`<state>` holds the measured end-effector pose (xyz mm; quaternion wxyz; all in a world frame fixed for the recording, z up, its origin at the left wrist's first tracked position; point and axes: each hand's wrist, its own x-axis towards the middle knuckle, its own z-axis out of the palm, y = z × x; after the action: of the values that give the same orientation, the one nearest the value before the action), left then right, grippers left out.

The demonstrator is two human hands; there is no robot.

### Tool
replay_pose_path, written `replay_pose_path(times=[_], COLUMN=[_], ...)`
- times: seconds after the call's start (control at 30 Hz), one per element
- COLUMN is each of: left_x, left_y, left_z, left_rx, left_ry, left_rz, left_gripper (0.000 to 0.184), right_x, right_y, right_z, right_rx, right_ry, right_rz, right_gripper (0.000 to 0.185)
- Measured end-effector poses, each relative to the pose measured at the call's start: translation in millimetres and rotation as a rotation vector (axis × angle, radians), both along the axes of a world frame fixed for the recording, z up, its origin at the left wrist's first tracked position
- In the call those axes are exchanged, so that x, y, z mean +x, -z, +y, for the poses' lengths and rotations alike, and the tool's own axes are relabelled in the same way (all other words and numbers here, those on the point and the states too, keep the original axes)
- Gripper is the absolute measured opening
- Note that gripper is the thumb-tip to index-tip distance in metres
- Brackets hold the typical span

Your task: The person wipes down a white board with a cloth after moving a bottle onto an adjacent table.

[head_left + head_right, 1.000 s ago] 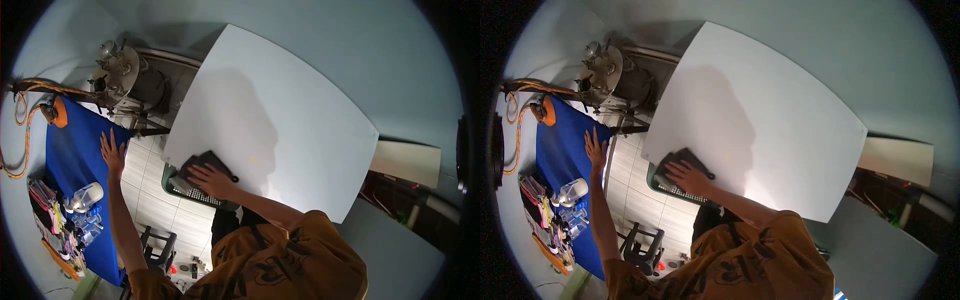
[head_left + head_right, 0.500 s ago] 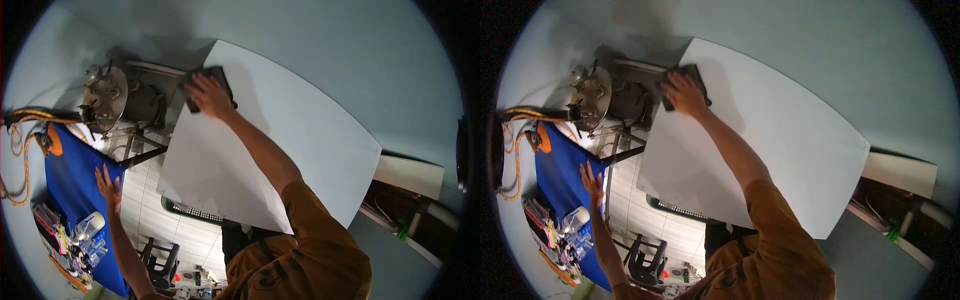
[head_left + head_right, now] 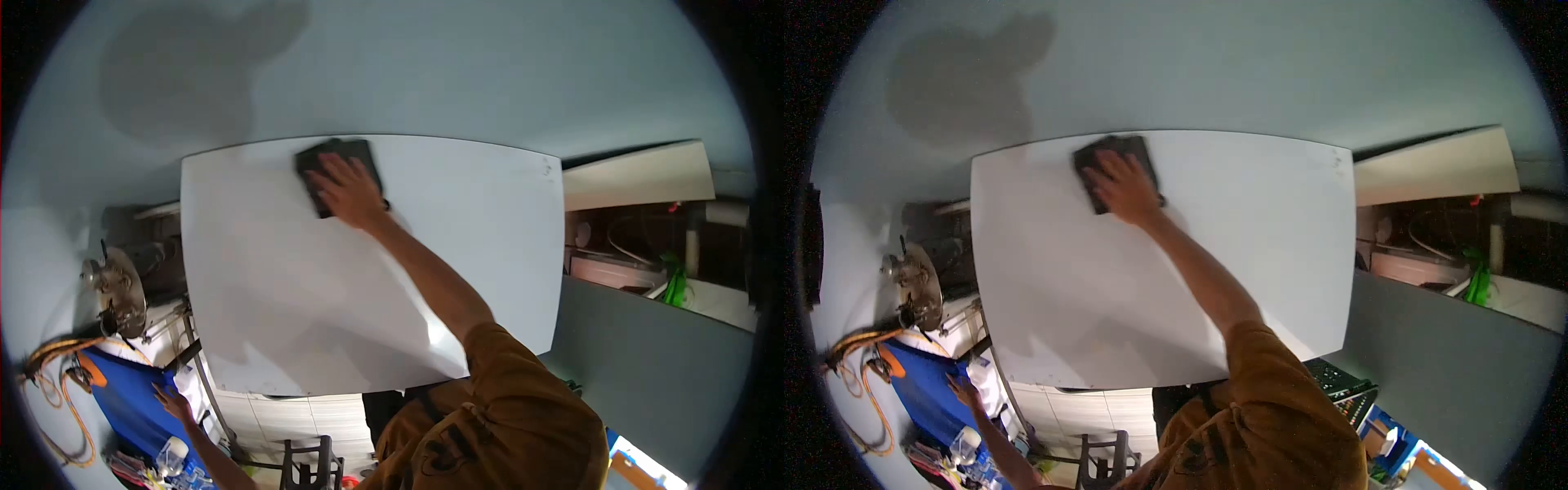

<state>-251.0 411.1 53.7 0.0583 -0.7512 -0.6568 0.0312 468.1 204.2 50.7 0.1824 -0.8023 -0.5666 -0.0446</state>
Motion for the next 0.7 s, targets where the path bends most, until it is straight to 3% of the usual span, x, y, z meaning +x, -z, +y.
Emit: replay_pose_path(times=[0.07, 0.1, 0.2, 0.23, 0.3, 0.37, 0.4, 0.43, 0.47, 0.5, 0.53, 0.63, 0.7], left_x=[18, 30, 70, 64, 69, 101, 119, 173, 151, 190, 149, 215, 222], left_y=[25, 41, 71, 86, 118, 110, 104, 69, 94, 64, 116, 54, 41], left_z=[-30, -53, -129, -143, -156, -192, -185, -193, -195, -194, -193, -190, -197], left_rx=[0.123, 0.354, 0.057, -0.026, -0.063, -0.269, -0.331, -0.208, -0.177, -0.062, 0.037, 0.146, 0.159], left_ry=[-0.087, 0.198, -0.199, -0.058, -0.518, -0.305, -0.547, -0.652, -0.505, -0.635, -0.510, -0.686, -0.696], left_rz=[0.048, -0.080, -0.370, -0.120, -0.774, -1.067, -1.278, -1.325, -1.289, -1.269, -0.987, -1.128, -1.113], left_gripper=[0.058, 0.056, 0.051, 0.049, 0.049, 0.070, 0.073, 0.075, 0.073, 0.069, 0.067, 0.071, 0.070], right_x=[58, 85, 142, 154, 165, 171, 175, 168, 168, 167, 163, 133, 102], right_y=[-4, 4, 1, 4, 9, 19, 30, 22, 32, 39, 42, 45, 59], right_z=[-87, -132, -262, -298, -349, -381, -388, -378, -377, -368, -351, -289, -233], right_rx=[0.024, 0.071, -0.058, -0.041, -0.074, -0.093, -0.111, -0.177, -0.188, -0.139, -0.094, -0.167, -0.074], right_ry=[0.157, 0.250, 0.599, 0.690, 0.884, 1.017, 1.152, 1.263, 1.347, 1.420, 1.489, 1.325, 1.134], right_rz=[-0.001, -0.001, -0.100, -0.120, -0.136, -0.190, -0.165, -0.123, -0.070, -0.060, -0.050, -0.025, -0.203], right_gripper=[0.041, 0.040, 0.040, 0.040, 0.042, 0.044, 0.045, 0.047, 0.049, 0.050, 0.050, 0.050, 0.051])
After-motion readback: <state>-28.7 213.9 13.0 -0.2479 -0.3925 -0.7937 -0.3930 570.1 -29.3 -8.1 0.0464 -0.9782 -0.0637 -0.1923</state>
